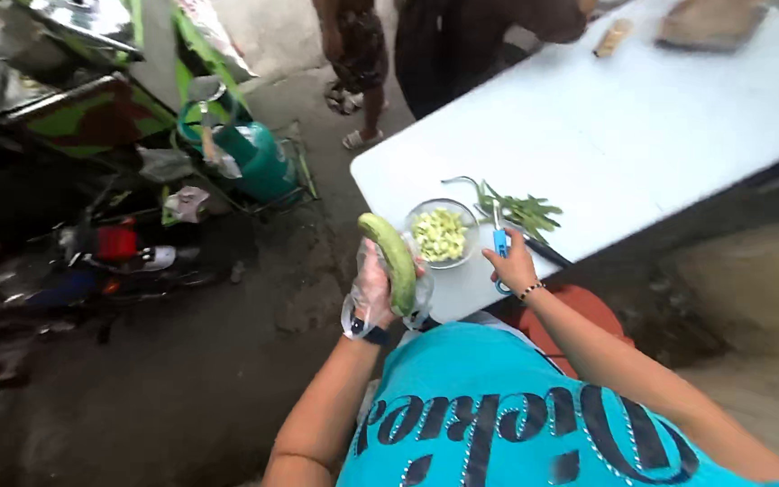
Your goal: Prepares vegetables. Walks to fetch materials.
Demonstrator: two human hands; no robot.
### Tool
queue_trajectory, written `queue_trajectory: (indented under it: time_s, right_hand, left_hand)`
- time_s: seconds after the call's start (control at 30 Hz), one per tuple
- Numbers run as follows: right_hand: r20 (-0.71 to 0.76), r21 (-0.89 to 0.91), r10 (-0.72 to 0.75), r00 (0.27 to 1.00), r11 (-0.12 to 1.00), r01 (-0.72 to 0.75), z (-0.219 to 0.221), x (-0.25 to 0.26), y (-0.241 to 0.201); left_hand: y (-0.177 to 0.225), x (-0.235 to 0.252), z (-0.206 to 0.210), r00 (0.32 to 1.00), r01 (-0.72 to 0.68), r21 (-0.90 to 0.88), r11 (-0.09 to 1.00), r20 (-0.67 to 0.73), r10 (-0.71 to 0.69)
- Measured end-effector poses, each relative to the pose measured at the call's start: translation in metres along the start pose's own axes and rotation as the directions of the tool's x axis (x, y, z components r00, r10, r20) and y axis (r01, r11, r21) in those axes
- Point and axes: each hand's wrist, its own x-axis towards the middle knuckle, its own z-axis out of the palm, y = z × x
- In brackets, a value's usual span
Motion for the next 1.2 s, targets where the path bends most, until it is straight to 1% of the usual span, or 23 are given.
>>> queue_trajectory:
  time_s: [0.07,0.13,0.2,0.27,0.33,0.4,0.43,0.5,0.57,0.6,0.67,0.8,0.93,1.13,1.2]
  right_hand:
    - [-0.008,0.001,-0.072,0.997,0.997,0.072,-0.019,-0.021,0.004]
    - [0.001,0.059,-0.142,0.990,0.988,0.141,-0.039,-0.044,-0.003]
    - [0.003,0.103,-0.245,0.969,0.964,0.244,-0.058,-0.065,-0.012]
    - [-0.028,0.101,-0.367,0.930,0.925,0.368,-0.071,-0.084,-0.019]
    - [-0.046,0.056,-0.486,0.873,0.871,0.488,-0.082,-0.101,-0.027]
    - [-0.025,-0.021,-0.593,0.805,0.805,0.593,-0.088,-0.115,-0.034]
    - [-0.011,-0.068,-0.636,0.772,0.771,0.634,-0.089,-0.119,-0.036]
    - [-0.011,-0.153,-0.706,0.708,0.701,0.696,-0.090,-0.120,-0.037]
    - [-0.020,-0.211,-0.727,0.686,0.674,0.708,-0.093,-0.116,-0.035]
    - [-0.022,-0.230,-0.725,0.688,0.674,0.702,-0.097,-0.113,-0.035]
    - [-0.020,-0.251,-0.720,0.693,0.675,0.694,-0.105,-0.108,-0.033]
    - [-0.018,-0.258,-0.719,0.695,0.675,0.691,-0.118,-0.095,-0.028]
    - [-0.003,-0.240,-0.722,0.692,0.672,0.701,-0.126,-0.085,-0.024]
    - [0.009,-0.227,-0.733,0.680,0.661,0.715,-0.139,-0.073,-0.021]
    - [0.011,-0.224,-0.735,0.678,0.659,0.718,-0.141,-0.069,-0.020]
  left_hand:
    - [-0.004,0.006,0.013,0.999,0.036,0.024,0.999,0.039,-0.037]
    - [-0.009,0.017,0.027,0.992,0.084,0.010,0.996,0.093,-0.085]
    - [-0.019,0.027,0.041,0.986,0.103,0.025,0.994,0.126,-0.106]
    - [-0.028,0.035,0.058,0.989,0.107,0.061,0.992,0.094,-0.113]
    - [-0.037,0.044,0.077,0.992,0.119,0.099,0.988,0.017,-0.121]
    - [-0.048,0.059,0.099,0.993,0.102,0.025,0.994,-0.064,-0.100]
    - [-0.054,0.066,0.107,0.993,0.088,-0.014,0.996,-0.082,-0.089]
    - [-0.061,0.074,0.122,0.990,0.081,-0.028,0.996,-0.114,-0.083]
    - [-0.067,0.080,0.132,0.987,0.076,-0.012,0.997,-0.140,-0.077]
    - [-0.071,0.085,0.137,0.986,0.056,-0.011,0.998,-0.157,-0.057]
    - [-0.076,0.090,0.144,0.989,0.014,0.005,1.000,-0.148,-0.013]
    - [-0.081,0.098,0.158,0.983,-0.009,0.031,0.999,-0.181,0.014]
    - [-0.088,0.106,0.164,0.975,-0.033,0.040,0.999,-0.217,0.041]
    - [-0.094,0.109,0.171,0.979,-0.025,0.042,0.999,-0.202,0.033]
    - [-0.096,0.106,0.170,0.988,-0.023,0.066,0.998,-0.153,0.033]
